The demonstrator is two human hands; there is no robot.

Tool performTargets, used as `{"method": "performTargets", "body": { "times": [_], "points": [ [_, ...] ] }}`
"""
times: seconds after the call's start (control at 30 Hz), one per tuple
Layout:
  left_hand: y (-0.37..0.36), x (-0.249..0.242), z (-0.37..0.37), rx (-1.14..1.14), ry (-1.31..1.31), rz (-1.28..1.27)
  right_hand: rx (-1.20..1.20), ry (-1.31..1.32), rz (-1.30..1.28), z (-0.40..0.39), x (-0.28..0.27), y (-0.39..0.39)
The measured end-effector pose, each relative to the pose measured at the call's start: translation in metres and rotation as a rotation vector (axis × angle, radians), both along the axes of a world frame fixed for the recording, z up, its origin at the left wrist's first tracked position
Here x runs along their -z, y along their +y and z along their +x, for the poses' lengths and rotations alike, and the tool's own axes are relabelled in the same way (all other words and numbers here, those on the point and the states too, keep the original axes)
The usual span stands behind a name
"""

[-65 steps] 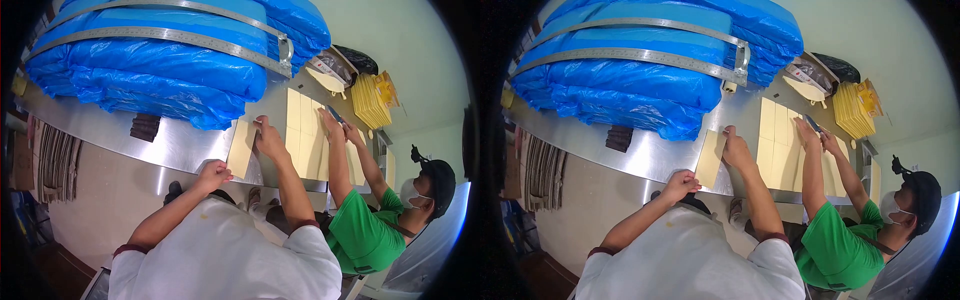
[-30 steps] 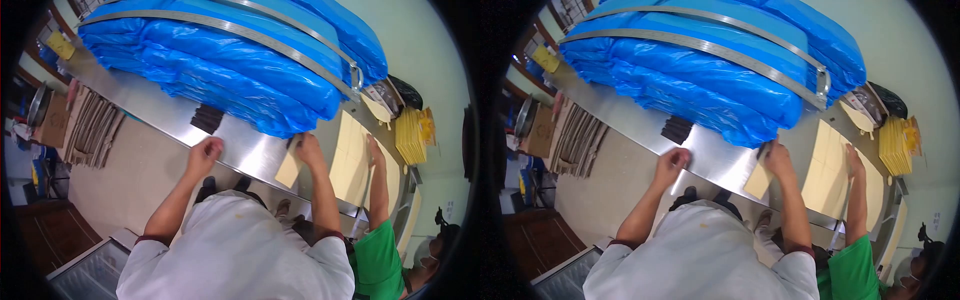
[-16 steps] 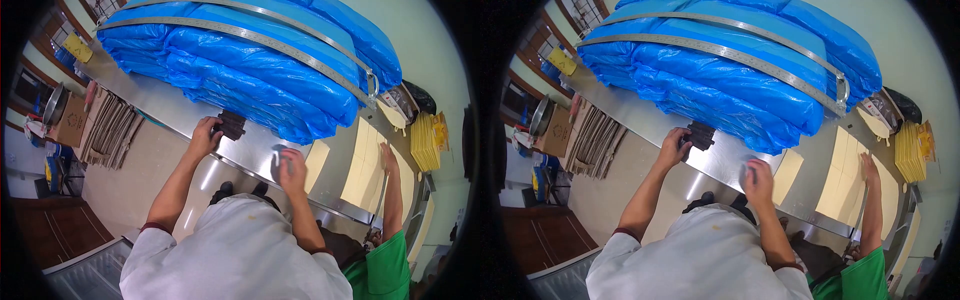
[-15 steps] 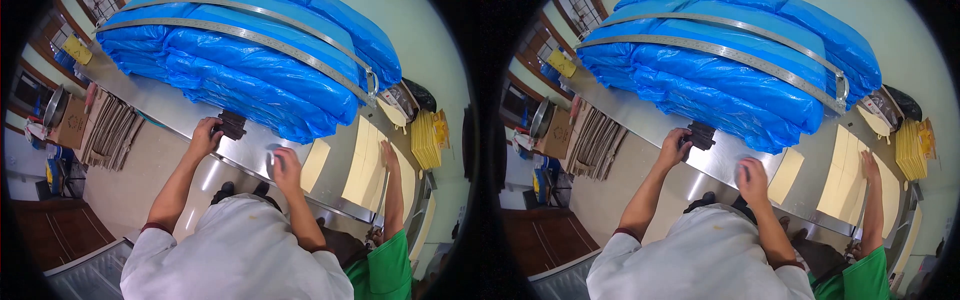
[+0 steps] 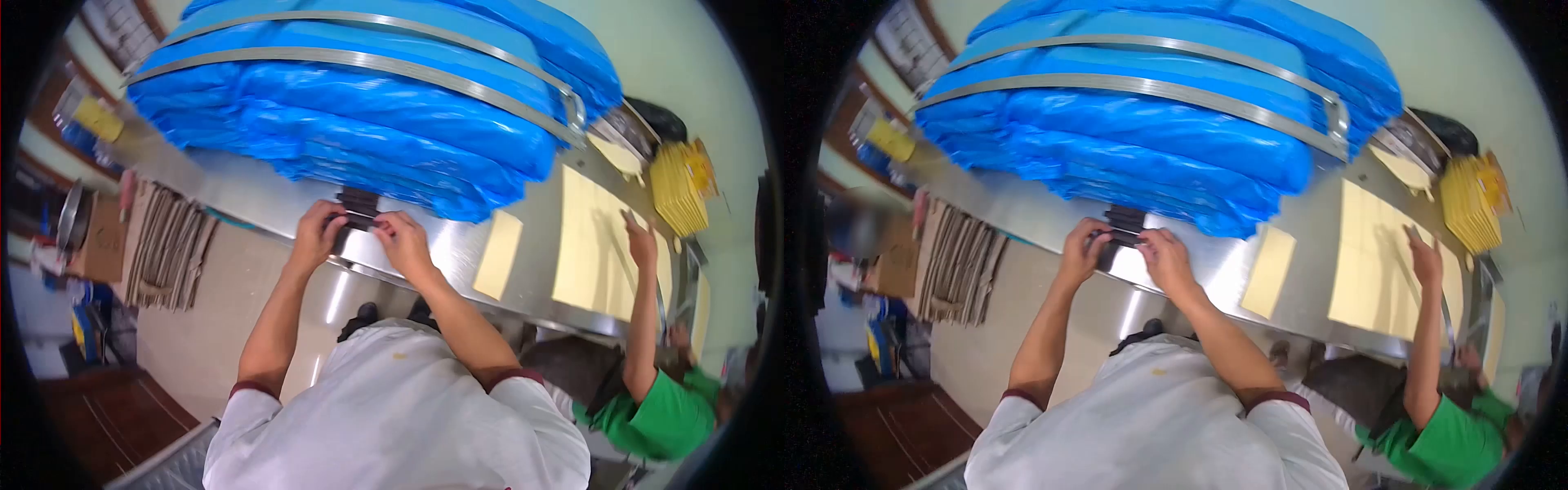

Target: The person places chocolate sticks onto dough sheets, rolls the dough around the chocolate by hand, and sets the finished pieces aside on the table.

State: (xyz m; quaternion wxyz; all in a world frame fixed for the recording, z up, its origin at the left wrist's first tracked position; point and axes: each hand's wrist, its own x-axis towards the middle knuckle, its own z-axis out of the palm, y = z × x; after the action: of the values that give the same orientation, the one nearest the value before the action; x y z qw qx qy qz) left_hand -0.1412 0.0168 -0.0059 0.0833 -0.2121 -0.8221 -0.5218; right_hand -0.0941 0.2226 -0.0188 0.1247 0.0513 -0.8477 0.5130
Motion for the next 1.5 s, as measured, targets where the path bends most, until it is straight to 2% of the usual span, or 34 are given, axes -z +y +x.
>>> {"method": "performTargets", "body": {
  "times": [0.03,0.07,0.17,0.23,0.37,0.47,0.57,0.6,0.7,0.8,0.83,0.9,1.0,1.5],
  "points": [
    [0.005,0.002,0.008,0.019,-0.038,0.05,-0.023,0.009,-0.038,0.009,-0.002,0.006],
    [0.013,0.007,0.02,0.044,-0.08,0.103,-0.064,-0.128,-0.171,0.024,-0.01,0.013],
    [0.043,0.022,0.064,0.133,-0.438,0.297,-0.025,-0.354,-0.372,0.068,-0.016,0.037],
    [0.065,0.031,0.083,0.185,-0.585,0.405,0.067,-0.389,-0.318,0.097,-0.009,0.058],
    [0.104,0.031,0.099,0.343,-0.657,0.318,0.27,-0.284,-0.249,0.148,-0.003,0.094],
    [0.118,0.021,0.089,0.361,-0.568,0.064,0.427,-0.104,-0.211,0.169,-0.005,0.118],
    [0.123,0.021,0.075,0.276,-0.506,0.024,0.497,-0.03,-0.208,0.183,-0.001,0.15],
    [0.122,0.022,0.071,0.256,-0.38,-0.031,0.511,-0.026,-0.219,0.185,0.001,0.16],
    [0.121,0.015,0.064,0.234,0.007,-0.169,0.414,0.069,0.02,0.183,0.005,0.18],
    [0.137,-0.001,0.078,0.325,0.192,-0.232,0.364,0.075,0.089,0.182,0.008,0.181],
    [0.149,0.004,0.085,0.423,0.177,-0.185,0.339,0.084,0.111,0.182,0.009,0.182],
    [0.174,0.003,0.104,0.514,0.142,-0.268,0.324,0.104,0.157,0.181,0.009,0.185],
    [0.196,0.008,0.112,0.553,0.112,-0.267,0.319,0.089,0.181,0.183,0.008,0.185],
    [0.2,0.019,0.111,0.518,0.114,-0.236,0.306,0.078,0.177,0.192,0.01,0.192]
  ]
}}
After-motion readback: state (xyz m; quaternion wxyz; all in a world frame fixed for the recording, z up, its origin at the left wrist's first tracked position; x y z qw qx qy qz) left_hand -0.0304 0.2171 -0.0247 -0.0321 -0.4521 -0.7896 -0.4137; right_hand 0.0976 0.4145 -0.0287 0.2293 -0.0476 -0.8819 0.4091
